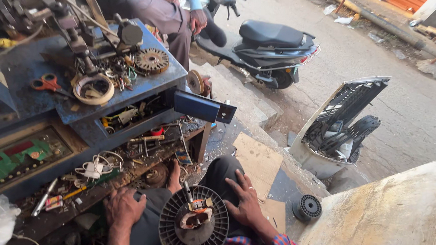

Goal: The person sits on the ground with a small electric motor armature and fan housing on their lap. They fit a brush and copper contact assembly onto the armature shaft, press and adjust the components by hand, reposition the assembly repeatedly, and work the parts into place throughout the clip.

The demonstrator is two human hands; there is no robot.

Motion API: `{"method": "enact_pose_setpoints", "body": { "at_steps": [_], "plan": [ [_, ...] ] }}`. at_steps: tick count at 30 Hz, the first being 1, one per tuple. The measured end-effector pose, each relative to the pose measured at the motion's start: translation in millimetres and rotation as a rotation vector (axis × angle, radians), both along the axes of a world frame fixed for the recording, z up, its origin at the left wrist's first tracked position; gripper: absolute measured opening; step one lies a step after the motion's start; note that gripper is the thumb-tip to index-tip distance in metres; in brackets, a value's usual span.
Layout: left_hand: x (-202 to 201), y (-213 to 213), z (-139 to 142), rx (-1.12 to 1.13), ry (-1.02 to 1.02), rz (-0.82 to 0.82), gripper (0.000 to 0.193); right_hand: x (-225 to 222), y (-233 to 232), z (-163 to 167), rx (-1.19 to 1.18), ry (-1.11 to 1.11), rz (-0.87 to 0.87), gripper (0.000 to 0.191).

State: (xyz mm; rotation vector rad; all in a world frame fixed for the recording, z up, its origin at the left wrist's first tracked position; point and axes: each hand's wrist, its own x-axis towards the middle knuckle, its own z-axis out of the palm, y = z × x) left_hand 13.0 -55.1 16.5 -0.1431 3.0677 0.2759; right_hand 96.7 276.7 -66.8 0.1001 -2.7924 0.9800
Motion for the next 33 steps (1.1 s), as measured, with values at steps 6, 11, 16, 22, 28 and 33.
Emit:
{"method": "enact_pose_setpoints", "body": {
  "at_steps": [6,11,16,22,28,33],
  "plan": [
    [2.2,0.6,4.9,-0.081,0.017,-0.001,0.050,-5.5,19.4,-3.7,-0.094,0.039,-0.104,0.071],
    [1.4,3.8,0.1,-0.082,-0.026,0.021,0.051,3.0,45.0,-16.0,-0.243,-0.083,-0.275,0.071],
    [0.5,-3.1,-19.3,-0.072,0.004,0.016,0.050,7.7,51.0,-26.0,-0.308,-0.097,-0.266,0.067],
    [36.4,-7.0,-54.0,0.062,0.285,-0.136,0.068,-4.0,51.1,-33.5,-0.074,-0.156,-0.204,0.079],
    [102.1,11.9,-83.2,-0.011,-0.241,0.224,0.103,-33.0,45.9,-40.9,0.108,-0.410,-0.222,0.105],
    [75.5,14.7,-87.3,-0.151,-0.219,0.266,0.109,-68.8,32.7,-41.3,0.221,-0.467,-0.289,0.119]
  ]
}}
